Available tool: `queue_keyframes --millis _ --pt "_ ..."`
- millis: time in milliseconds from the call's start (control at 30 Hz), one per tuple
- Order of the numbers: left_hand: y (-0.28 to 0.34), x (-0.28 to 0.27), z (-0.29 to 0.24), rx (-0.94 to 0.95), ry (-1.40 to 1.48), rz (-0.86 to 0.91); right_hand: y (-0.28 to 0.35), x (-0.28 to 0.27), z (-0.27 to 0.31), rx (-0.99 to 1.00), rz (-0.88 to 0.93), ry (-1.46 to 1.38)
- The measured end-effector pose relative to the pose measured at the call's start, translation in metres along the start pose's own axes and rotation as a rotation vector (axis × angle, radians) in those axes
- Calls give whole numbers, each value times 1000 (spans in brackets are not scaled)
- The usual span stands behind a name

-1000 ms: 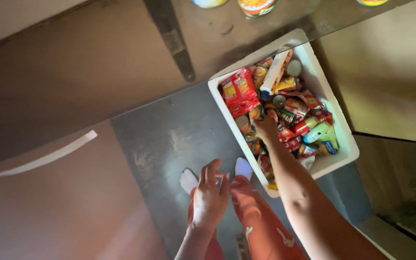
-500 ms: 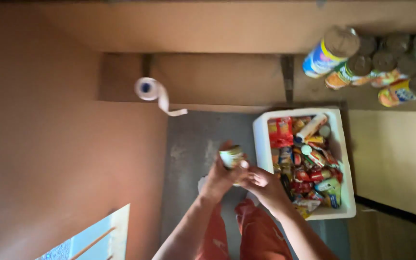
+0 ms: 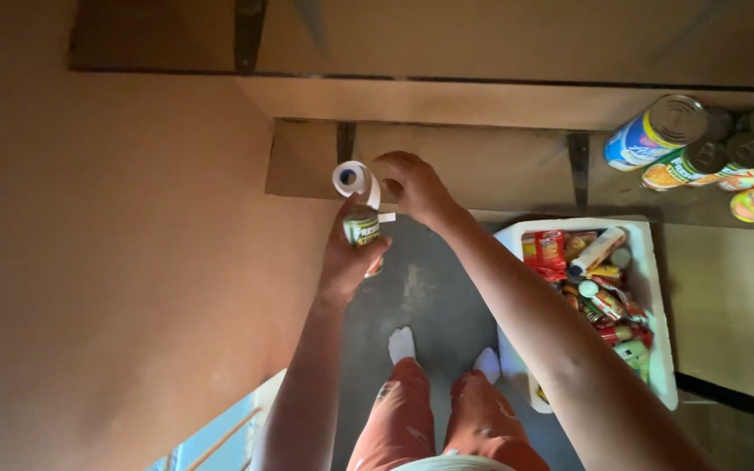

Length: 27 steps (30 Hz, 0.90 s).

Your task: Organizing canned food and seasoning packets on a storage shelf.

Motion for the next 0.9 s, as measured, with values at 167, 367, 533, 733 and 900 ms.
queue_keyframes --millis 167,367,533,733,900 --pt "-37 -7 26 -121 109 76 -9 32 -16 163 208 -303" --pt "-50 -8 34 -151 153 95 -4 29 -12 329 289 -531" --pt "-54 -12 24 -87 62 94 -4 19 -5 333 296 -410" --pt "-62 -14 15 -15 -64 106 -4 6 -3 313 311 -415" --pt "-65 -29 19 36 36 196 -5 6 -2 306 431 -417"
Point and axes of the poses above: each hand's wrist, its own y-axis away from the middle knuckle, its own x-axis out of the palm, z = x × y, the point moved 5 cm from there along -y, towards the middle knuckle, and after that the axes turned 10 degrees about y, right-handed, at the moved point
